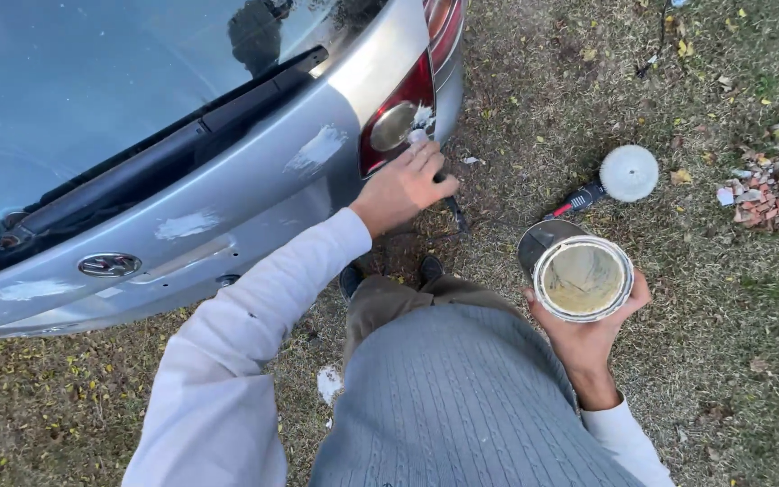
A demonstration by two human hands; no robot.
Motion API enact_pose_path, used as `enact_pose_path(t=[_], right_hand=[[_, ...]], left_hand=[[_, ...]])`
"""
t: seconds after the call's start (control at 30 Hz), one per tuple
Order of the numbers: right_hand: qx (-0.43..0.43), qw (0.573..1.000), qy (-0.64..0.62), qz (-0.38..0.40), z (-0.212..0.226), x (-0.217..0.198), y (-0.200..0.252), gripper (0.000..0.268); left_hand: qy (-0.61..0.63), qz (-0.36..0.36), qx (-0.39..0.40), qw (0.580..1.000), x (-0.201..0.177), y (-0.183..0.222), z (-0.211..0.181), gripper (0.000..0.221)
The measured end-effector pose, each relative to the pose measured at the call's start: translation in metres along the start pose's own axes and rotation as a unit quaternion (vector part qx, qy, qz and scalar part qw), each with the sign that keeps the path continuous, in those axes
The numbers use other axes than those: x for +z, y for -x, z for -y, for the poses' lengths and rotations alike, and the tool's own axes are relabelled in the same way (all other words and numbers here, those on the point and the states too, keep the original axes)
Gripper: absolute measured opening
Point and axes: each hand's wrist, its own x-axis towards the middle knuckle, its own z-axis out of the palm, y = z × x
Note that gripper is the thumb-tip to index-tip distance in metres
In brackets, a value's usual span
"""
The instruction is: Repairing car paint by applying it with a brush and buffing the surface with a power polisher.
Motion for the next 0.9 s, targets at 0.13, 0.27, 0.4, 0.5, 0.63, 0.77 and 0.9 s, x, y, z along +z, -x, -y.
enact_pose_path(t=[0.13, 0.27, 0.4, 0.5, 0.63, 0.77, 0.9], right_hand=[[-0.011, 1.0, -0.021, 0.003, -0.009, 0.003, 0.002, 0.125], [-0.012, 0.998, -0.05, 0.031, -0.014, 0.009, 0.007, 0.131], [-0.006, 0.995, -0.065, 0.072, -0.019, 0.026, 0.01, 0.133], [-0.012, 0.992, -0.06, 0.11, -0.017, 0.032, 0.006, 0.136], [0.0, 0.99, -0.042, 0.132, -0.002, 0.036, -0.003, 0.134], [-0.063, 0.99, -0.061, 0.114, -0.005, 0.036, -0.015, 0.129], [-0.075, 0.989, -0.072, 0.106, -0.002, 0.029, -0.014, 0.123]], left_hand=[[-0.046, 0.054, -0.068, 0.995, 0.006, 0.035, -0.034, 0.012], [0.041, 0.165, -0.102, 0.98, -0.062, 0.047, -0.072, 0.014], [0.192, 0.092, -0.131, 0.968, -0.115, 0.081, -0.095, 0.013], [0.19, 0.085, -0.144, 0.968, -0.098, 0.118, -0.105, 0.012], [0.185, 0.051, -0.103, 0.976, -0.046, 0.107, -0.108, 0.015], [0.117, 0.101, -0.033, 0.987, 0.026, 0.085, -0.08, 0.009], [0.046, 0.137, -0.07, 0.987, 0.083, 0.102, -0.053, 0.012]])
